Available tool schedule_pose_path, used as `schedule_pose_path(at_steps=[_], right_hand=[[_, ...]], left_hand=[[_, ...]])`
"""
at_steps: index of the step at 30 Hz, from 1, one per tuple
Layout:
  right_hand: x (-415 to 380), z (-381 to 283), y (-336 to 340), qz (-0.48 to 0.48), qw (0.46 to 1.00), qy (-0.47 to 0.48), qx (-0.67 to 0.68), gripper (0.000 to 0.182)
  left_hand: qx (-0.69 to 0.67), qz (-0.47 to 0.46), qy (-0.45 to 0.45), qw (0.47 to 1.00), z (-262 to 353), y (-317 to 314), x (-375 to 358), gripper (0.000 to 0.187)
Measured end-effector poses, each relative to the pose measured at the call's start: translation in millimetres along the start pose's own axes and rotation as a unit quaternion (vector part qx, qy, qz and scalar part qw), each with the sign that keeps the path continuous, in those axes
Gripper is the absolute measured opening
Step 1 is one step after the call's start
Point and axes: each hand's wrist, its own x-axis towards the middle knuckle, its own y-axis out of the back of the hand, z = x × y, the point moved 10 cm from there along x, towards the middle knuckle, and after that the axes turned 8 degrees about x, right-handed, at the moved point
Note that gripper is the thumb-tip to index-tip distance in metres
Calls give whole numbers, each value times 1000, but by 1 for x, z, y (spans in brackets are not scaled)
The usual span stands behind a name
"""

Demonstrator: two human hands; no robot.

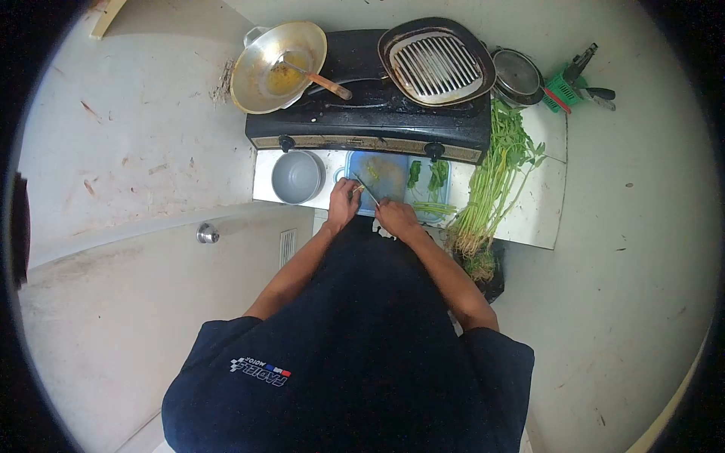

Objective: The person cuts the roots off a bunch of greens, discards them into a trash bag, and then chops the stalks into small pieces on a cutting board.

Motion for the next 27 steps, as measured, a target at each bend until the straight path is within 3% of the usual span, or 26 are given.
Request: schedule_pose_path(at_steps=[27], right_hand=[[25,-7,-8,37,999,12,-20,37]], left_hand=[[-24,-18,-12,999,-6,-3,4,5]])
